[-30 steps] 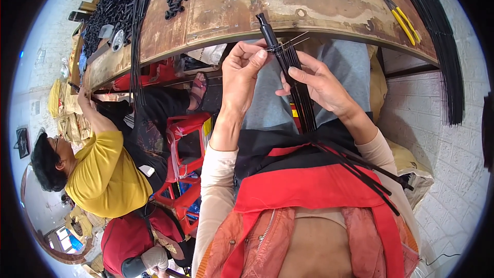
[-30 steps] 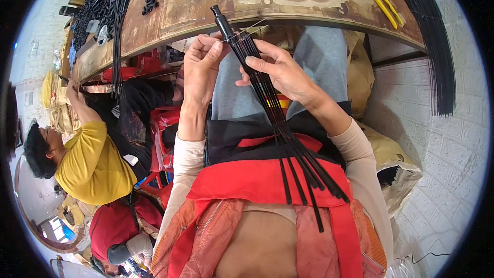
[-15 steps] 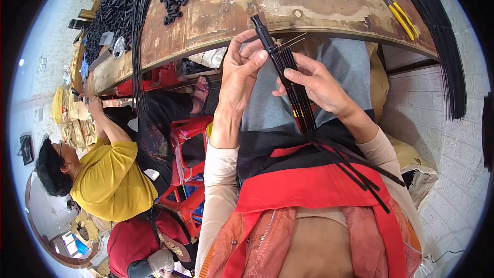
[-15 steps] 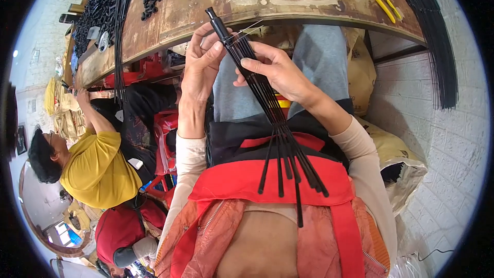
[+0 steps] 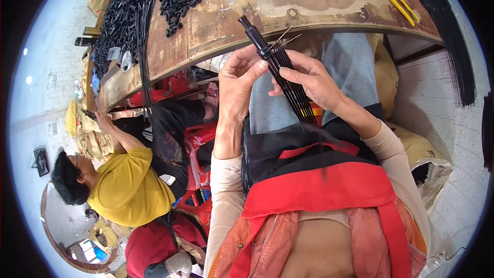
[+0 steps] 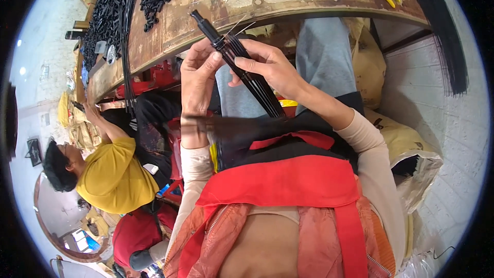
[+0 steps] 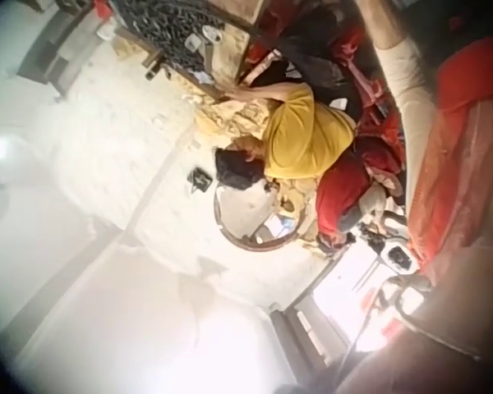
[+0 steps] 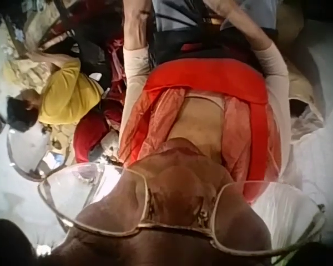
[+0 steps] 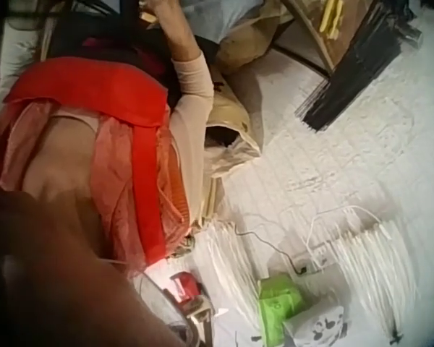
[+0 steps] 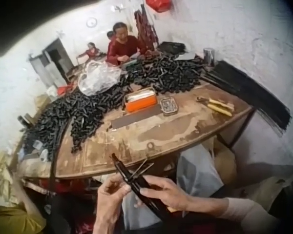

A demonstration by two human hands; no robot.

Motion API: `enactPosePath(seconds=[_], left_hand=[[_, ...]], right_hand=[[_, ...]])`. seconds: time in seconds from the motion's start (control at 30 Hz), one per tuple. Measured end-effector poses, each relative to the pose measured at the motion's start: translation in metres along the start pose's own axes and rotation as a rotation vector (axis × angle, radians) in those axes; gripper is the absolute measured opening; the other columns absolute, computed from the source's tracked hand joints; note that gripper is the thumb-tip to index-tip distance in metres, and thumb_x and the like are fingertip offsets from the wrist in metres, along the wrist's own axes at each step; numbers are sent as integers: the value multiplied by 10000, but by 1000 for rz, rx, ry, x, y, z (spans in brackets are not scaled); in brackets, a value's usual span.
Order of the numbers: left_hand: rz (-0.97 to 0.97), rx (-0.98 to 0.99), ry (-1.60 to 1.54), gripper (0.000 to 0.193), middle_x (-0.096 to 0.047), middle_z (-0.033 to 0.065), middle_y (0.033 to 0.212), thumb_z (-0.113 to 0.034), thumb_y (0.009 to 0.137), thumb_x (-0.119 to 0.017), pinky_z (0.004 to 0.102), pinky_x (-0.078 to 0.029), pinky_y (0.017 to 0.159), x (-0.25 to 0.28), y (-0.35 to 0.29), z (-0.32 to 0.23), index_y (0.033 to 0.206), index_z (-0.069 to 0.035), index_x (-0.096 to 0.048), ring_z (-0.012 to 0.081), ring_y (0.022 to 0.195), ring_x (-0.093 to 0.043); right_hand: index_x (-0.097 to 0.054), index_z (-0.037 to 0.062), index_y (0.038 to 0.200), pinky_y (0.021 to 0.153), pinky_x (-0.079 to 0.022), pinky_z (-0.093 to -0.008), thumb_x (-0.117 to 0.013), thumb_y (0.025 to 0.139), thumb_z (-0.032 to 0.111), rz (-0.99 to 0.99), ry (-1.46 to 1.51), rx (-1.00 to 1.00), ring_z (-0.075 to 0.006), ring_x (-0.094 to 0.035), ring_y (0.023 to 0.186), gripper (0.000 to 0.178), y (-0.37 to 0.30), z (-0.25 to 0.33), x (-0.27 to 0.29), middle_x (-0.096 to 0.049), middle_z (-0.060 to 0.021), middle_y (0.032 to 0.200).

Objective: Assembling and trimming wire harnesses at a factory workbench.

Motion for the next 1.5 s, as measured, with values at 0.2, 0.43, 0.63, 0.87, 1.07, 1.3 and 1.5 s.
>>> enactPosePath(seconds=[0.2,0.43,0.63,0.87,1.07,1.3,1.5], left_hand=[[41,-89,-42,338,-647,92,1051,80,814,-662,311,-482,902,0,-4,-12,1136,15,-585,165,1007,-601],[-16,-42,-86,386,-577,90,1106,43,841,-605,329,-487,905,2,-10,-9,1214,18,-509,187,1005,-590],[0,28,-89,375,-573,87,1124,78,841,-550,326,-467,931,3,-5,-4,1210,32,-504,188,1019,-581],[75,21,-179,397,-589,97,1146,107,830,-535,360,-445,986,2,1,-5,1218,23,-511,211,1057,-583],[131,55,-183,411,-598,104,1153,99,838,-559,386,-456,989,5,5,-8,1238,17,-517,234,1085,-587],[279,124,-224,481,-611,122,1167,4,832,-654,387,-500,931,15,18,-1,1285,16,-495,249,1055,-611],[318,202,-132,502,-625,132,1129,-111,885,-643,345,-561,805,21,24,4,1323,33,-444,245,939,-656]], right_hand=[[-503,-14,1232,860,-522,-343,-555,973,147,15,0,109,-143,-589,915,309,-3,5,-8,-585,-69,1006],[-525,4,1110,852,-459,-259,-558,959,78,-11,-112,165,-91,-573,933,172,7,1,0,-601,-36,1015],[-585,-9,1078,832,-462,-244,-576,944,63,-17,20,55,-78,-570,910,153,15,-11,11,-617,-12,971],[-622,-16,1066,820,-468,-226,-622,925,66,28,259,-31,-84,-592,903,164,27,-27,20,-644,-26,966],[-643,-20,1050,820,-487,-238,-643,914,77,65,322,-90,-104,-619,893,167,29,-28,21,-667,-46,962],[-679,-17,1020,862,-474,-264,-698,873,86,93,420,-185,-128,-624,907,181,33,-36,25,-679,-52,940],[-680,3,1009,863,-482,-241,-704,866,85,169,516,-299,-113,-637,907,166,30,-35,25,-689,-36,934]])
Point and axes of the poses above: each hand's wrist, its own y-axis towards the middle knuckle, its own x-axis out of the back of the hand, z = x × y, the point moved 6 cm from there along y, towards the middle knuckle
